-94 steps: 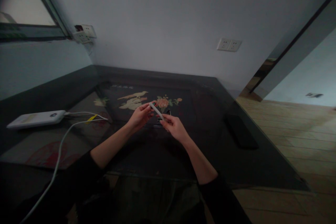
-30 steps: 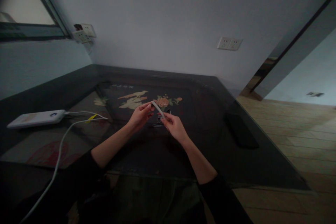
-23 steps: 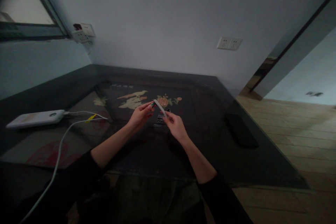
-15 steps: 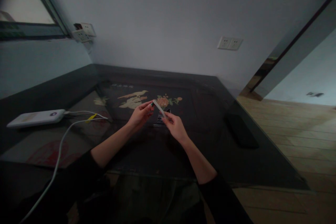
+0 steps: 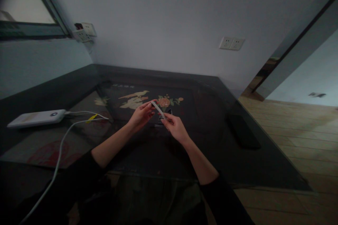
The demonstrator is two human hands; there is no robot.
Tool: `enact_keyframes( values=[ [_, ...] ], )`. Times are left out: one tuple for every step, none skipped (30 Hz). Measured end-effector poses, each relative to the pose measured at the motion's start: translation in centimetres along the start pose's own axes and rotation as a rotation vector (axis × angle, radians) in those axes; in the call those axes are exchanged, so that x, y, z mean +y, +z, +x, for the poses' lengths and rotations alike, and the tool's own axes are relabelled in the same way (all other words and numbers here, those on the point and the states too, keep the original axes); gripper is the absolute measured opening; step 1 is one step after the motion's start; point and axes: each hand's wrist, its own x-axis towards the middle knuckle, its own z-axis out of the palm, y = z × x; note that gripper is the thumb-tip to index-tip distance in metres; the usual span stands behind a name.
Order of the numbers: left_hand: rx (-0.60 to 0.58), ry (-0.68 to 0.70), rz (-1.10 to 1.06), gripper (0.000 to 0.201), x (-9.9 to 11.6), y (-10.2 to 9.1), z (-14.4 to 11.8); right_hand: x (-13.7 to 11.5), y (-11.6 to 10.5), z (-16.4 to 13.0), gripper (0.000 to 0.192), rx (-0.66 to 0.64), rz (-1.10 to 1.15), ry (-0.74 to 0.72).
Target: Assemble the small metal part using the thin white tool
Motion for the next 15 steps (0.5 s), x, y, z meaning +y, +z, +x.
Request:
enact_keyframes(
  values=[
    [-0.005,-0.002,0.001,0.032,-0.02,-0.06,0.02,0.1,-0.03,0.03,0.05,0.007,0.005,-0.002],
    [-0.009,-0.005,0.002,0.032,-0.05,-0.12,0.04,0.21,-0.07,0.05,0.049,0.016,0.007,-0.004],
    [-0.012,-0.007,0.003,0.032,-0.1,-0.17,0.06,0.31,-0.11,0.07,0.047,0.023,0.007,-0.008],
    [-0.014,-0.008,0.003,0.031,-0.15,-0.21,0.08,0.42,-0.15,0.09,0.045,0.028,0.007,-0.012],
    [-0.015,-0.008,0.003,0.031,-0.2,-0.24,0.1,0.51,-0.18,0.1,0.044,0.034,0.009,-0.014],
    [-0.013,-0.008,0.001,0.03,-0.25,-0.25,0.12,0.6,-0.2,0.11,0.044,0.043,0.014,-0.016],
    [-0.01,-0.008,0.0,0.03,-0.29,-0.25,0.13,0.66,-0.22,0.13,0.044,0.049,0.023,-0.017],
    [-0.007,-0.01,-0.001,0.03,-0.32,-0.24,0.15,0.72,-0.23,0.14,0.045,0.053,0.035,-0.017],
    [-0.007,-0.012,-0.003,0.031,-0.34,-0.23,0.17,0.76,-0.23,0.17,0.047,0.056,0.049,-0.017],
    [-0.007,-0.015,-0.005,0.031,-0.35,-0.22,0.18,0.78,-0.23,0.19,0.048,0.059,0.065,-0.017],
    [-0.008,-0.017,-0.009,0.032,-0.36,-0.22,0.2,0.79,-0.23,0.21,0.048,0.059,0.08,-0.017],
    [-0.009,-0.019,-0.013,0.033,-0.38,-0.23,0.22,0.79,-0.23,0.23,0.048,0.058,0.091,-0.017],
    [-0.008,-0.018,-0.016,0.033,-0.4,-0.24,0.24,0.78,-0.24,0.25,0.047,0.058,0.099,-0.02],
    [-0.005,-0.016,-0.017,0.033,-0.42,-0.27,0.26,0.76,-0.24,0.25,0.047,0.06,0.102,-0.023],
    [-0.003,-0.014,-0.016,0.033,-0.45,-0.29,0.27,0.73,-0.24,0.25,0.047,0.06,0.102,-0.025]
  ],
)
